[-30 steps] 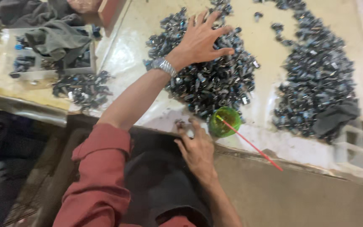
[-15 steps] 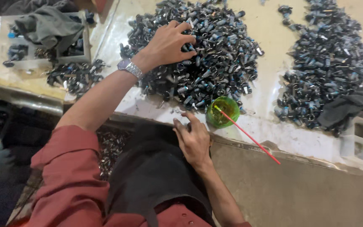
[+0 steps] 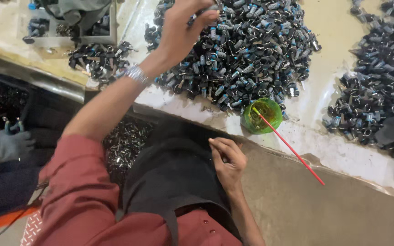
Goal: The person holds a small metal component in one hand and uses a brush to apply liquid from a green bowl onto the part. They then place the coated part onto the table with a large pile of similar parts, pick up another component, and repeat the brushing and placing.
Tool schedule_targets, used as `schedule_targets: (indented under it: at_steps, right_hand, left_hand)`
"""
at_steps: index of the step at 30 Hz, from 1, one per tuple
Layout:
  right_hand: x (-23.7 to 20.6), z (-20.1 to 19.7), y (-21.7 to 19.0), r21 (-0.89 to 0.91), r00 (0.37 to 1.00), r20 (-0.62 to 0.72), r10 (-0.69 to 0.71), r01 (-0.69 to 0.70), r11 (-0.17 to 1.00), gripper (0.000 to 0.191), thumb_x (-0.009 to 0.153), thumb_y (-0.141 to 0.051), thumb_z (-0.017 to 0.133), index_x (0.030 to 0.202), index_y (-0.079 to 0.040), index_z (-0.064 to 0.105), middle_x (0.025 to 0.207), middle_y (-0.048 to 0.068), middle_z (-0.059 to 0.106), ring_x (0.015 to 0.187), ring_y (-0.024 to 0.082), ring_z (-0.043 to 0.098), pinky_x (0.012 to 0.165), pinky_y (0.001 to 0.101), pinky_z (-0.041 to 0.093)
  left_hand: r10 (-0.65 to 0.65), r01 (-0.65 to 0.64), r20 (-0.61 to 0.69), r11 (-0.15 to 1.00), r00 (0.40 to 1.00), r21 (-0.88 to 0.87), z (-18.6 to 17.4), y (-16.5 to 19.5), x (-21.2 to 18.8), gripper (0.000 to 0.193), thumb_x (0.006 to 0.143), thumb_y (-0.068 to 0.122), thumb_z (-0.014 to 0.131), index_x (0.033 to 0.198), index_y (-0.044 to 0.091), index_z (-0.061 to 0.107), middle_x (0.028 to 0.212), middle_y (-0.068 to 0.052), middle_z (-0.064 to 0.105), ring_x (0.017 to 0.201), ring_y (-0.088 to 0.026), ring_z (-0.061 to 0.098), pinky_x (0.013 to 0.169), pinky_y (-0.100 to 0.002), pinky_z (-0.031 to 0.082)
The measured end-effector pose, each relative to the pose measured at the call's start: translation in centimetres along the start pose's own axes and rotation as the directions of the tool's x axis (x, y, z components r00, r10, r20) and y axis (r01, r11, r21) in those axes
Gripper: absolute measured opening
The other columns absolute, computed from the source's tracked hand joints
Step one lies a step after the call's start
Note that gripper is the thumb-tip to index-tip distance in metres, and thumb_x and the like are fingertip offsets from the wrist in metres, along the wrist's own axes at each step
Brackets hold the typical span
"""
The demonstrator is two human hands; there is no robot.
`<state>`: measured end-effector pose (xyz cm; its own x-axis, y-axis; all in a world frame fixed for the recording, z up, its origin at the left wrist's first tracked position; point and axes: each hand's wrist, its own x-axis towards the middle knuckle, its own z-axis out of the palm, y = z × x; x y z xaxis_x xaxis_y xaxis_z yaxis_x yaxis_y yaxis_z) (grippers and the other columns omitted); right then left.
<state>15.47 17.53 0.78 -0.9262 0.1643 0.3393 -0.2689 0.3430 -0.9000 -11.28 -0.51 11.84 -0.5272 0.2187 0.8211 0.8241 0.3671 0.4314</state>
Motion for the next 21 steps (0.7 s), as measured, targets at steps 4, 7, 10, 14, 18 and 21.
schedule_targets:
  at_steps: [4,7,10,14,18,21]
  right_hand:
    - [0.3,-0.6,0.8,0.211,0.982,-0.043,0.183,-0.170,0.963,0.017,0.092,0.008,0.072,0.105,-0.002,0.077,0.103,0.005,0.075,0.086,0.005,0.066,0.074,0.0184,0.052]
    - [0.4,-0.9,1.6,0.313,0.935,-0.028,0.354,-0.328,0.891,0.016,0.094,0.007,0.070,0.107,-0.001,0.076,0.104,0.008,0.077,0.091,0.008,0.071,0.080,0.0200,0.057]
    - [0.1,-0.9,2.2,0.367,0.913,-0.068,0.403,-0.352,0.861,0.014,0.097,0.007,0.068,0.107,0.000,0.074,0.104,0.012,0.076,0.078,0.008,0.065,0.065,0.0201,0.053]
    - [-0.3,-0.2,2.3,0.295,0.970,-0.052,0.238,-0.213,0.931,0.011,0.097,0.010,0.071,0.105,0.002,0.071,0.117,0.014,0.071,0.090,0.010,0.066,0.073,0.0193,0.055]
    - [0.3,0.7,2.0,0.325,0.979,-0.030,0.200,-0.180,0.929,0.015,0.094,0.012,0.074,0.105,0.003,0.070,0.113,0.016,0.071,0.094,0.014,0.071,0.077,0.0216,0.059]
    - [0.4,1.0,1.4,0.288,0.979,-0.045,0.197,-0.176,0.941,0.015,0.095,0.012,0.075,0.105,0.003,0.070,0.113,0.017,0.071,0.094,0.016,0.071,0.078,0.0228,0.060]
  left_hand:
    - [-0.519,0.522,0.058,0.841,0.853,-0.141,0.0,4.6,-6.1,0.020,0.112,0.010,0.059,0.120,0.004,0.076,0.083,-0.007,0.062,0.064,-0.009,0.058,0.059,-0.025,0.043]
    - [-0.656,0.699,0.329,0.441,0.679,-0.562,0.7,9.4,-12.6,0.024,0.104,0.004,0.057,0.126,0.001,0.064,0.112,-0.005,0.071,0.077,-0.008,0.064,0.074,-0.025,0.057]
    - [-0.722,0.812,0.560,0.006,0.407,-0.583,1.5,12.0,-17.9,0.028,0.102,0.005,0.064,0.128,-0.004,0.067,0.102,-0.012,0.076,0.088,-0.015,0.071,0.084,-0.029,0.059]
    - [-0.596,0.666,0.780,-0.505,0.192,-0.550,1.2,13.1,-21.8,0.024,0.101,0.011,0.067,0.117,-0.007,0.070,0.091,-0.013,0.075,0.081,-0.019,0.073,0.078,-0.034,0.060]
    - [-0.510,0.566,0.830,-0.624,0.227,-0.539,0.9,12.9,-22.9,0.022,0.105,0.020,0.066,0.107,-0.002,0.070,0.086,-0.008,0.071,0.081,-0.017,0.070,0.080,-0.034,0.058]
    - [-0.475,0.536,0.847,-0.663,0.239,-0.523,0.6,12.6,-22.9,0.025,0.108,0.023,0.065,0.102,-0.001,0.070,0.081,-0.005,0.068,0.081,-0.016,0.068,0.080,-0.034,0.057]
